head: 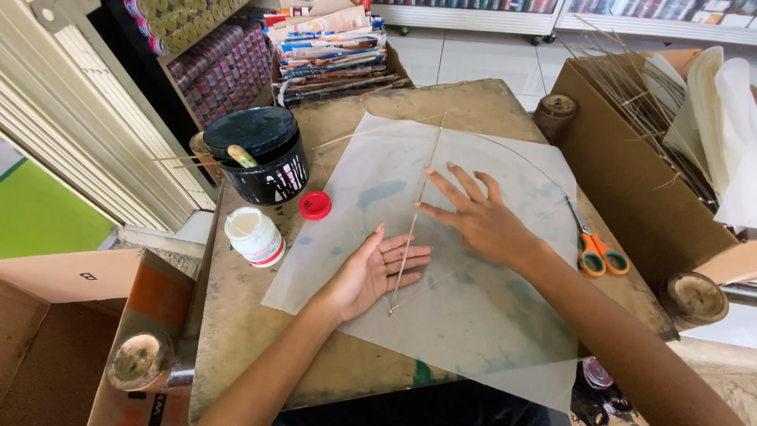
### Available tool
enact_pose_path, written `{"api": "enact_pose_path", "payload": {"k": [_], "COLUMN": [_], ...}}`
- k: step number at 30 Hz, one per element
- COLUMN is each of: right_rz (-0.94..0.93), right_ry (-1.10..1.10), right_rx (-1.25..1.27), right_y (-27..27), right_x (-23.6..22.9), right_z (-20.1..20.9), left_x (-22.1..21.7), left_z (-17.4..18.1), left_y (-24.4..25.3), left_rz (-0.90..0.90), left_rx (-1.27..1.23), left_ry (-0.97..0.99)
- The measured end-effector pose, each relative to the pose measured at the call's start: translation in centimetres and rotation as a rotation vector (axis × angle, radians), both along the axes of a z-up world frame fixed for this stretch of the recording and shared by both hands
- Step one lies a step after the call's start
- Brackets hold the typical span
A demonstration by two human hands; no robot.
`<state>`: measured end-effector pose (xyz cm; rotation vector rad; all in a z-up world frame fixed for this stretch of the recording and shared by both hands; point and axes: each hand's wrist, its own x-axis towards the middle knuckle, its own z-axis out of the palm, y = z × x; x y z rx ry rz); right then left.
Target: Assembling a kite by applying glue to the edges of the paper and folding them over the bamboo frame.
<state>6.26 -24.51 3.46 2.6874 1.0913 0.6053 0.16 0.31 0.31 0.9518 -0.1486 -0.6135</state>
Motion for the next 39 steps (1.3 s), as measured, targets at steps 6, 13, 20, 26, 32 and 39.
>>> {"api": "enact_pose_path", "payload": {"k": [6, 13, 20, 26, 32, 39], "right_rz": [-0.188, -0.197, -0.076, 0.12, 0.321, 0.401], "right_ry": [-0.027, 0.064, 0.205, 0.261, 0.205, 0.351], "right_rx": [0.065, 0.25, 0.488, 0.605, 0.514, 0.473], "right_y": [-0.6, -1.0, 1.4, 7.3, 14.8, 20.8], "right_x": [2.6, 1.2, -1.1, -2.8, -4.6, -4.9], "right_z": [-0.6, 0.7, 5.0, 7.7, 7.5, 6.0], "left_x": [0.1, 1.4, 0.5, -2.5, -5.9, -6.6], "left_z": [0.0, -0.1, 3.6, 7.4, 7.6, 5.0], "left_y": [0.0, 0.2, 2.8, 8.6, 13.7, 17.2], "left_rz": [0.003, 0.143, 0.35, 0.57, 0.834, 0.984], "left_rx": [-0.01, -0.046, 0.086, 0.137, 0.253, 0.433], "left_ry": [0.023, -0.086, -0.229, -0.427, -0.557, -0.539]}}
